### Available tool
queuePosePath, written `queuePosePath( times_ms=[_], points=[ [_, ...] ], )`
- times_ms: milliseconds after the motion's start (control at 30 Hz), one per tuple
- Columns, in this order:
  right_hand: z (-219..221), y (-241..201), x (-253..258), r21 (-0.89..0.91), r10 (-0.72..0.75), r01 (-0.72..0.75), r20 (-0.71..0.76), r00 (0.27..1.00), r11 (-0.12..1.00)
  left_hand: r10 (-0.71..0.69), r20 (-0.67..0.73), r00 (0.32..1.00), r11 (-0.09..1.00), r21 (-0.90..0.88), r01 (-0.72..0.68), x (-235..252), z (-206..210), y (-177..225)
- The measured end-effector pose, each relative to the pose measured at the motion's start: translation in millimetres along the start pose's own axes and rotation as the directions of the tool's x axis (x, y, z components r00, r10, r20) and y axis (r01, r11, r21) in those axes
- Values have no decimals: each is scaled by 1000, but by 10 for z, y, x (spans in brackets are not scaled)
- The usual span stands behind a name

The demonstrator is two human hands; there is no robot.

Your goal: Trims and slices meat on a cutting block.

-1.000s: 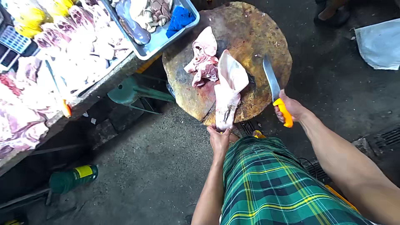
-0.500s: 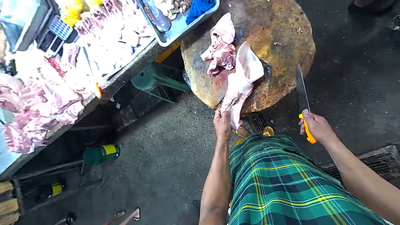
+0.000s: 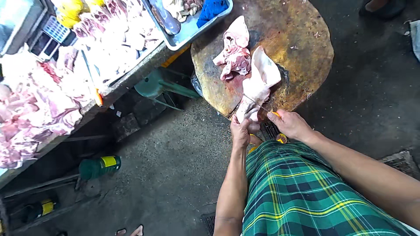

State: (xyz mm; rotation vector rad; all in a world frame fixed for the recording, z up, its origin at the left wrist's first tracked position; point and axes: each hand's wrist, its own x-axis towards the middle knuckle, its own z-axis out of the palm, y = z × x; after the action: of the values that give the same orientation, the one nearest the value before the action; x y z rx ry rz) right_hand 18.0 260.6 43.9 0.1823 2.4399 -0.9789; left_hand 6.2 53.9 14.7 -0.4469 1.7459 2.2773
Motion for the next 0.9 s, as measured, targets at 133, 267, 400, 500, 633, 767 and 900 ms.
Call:
queuePosePath(
  times_ms=[133, 267, 400, 500, 633, 767, 900],
  points=[
    [-26, -89, -9, -162, -154, 156, 20, 988, 974, -40, 120, 992, 993, -106, 52, 27, 17, 76],
    [-147, -116, 66, -146, -53, 47, -39, 998, 988, -80, 139, 987, 980, -170, 104, 72, 72, 112],
    [-173, -170, 59, -138, -104, 104, 11, 995, 985, -71, 137, 988, 967, -233, 102, 117, 121, 86],
    [-158, -154, 112, -156, -89, 90, 18, 996, 984, -89, 113, 990, 968, -224, 113, 109, 163, 102],
    [-202, -121, 171, -145, -55, 56, 16, 998, 988, -115, 91, 989, 960, -245, 134, 112, 160, 105],
    [-214, -25, 199, -153, -40, 42, 16, 999, 987, -144, 92, 985, 971, -180, 159, 35, 136, 148],
    [-313, 86, 217, -76, 40, -41, -23, 999, 996, -202, -83, 976, 978, 41, 206, 2, 39, 153]
  ],
)
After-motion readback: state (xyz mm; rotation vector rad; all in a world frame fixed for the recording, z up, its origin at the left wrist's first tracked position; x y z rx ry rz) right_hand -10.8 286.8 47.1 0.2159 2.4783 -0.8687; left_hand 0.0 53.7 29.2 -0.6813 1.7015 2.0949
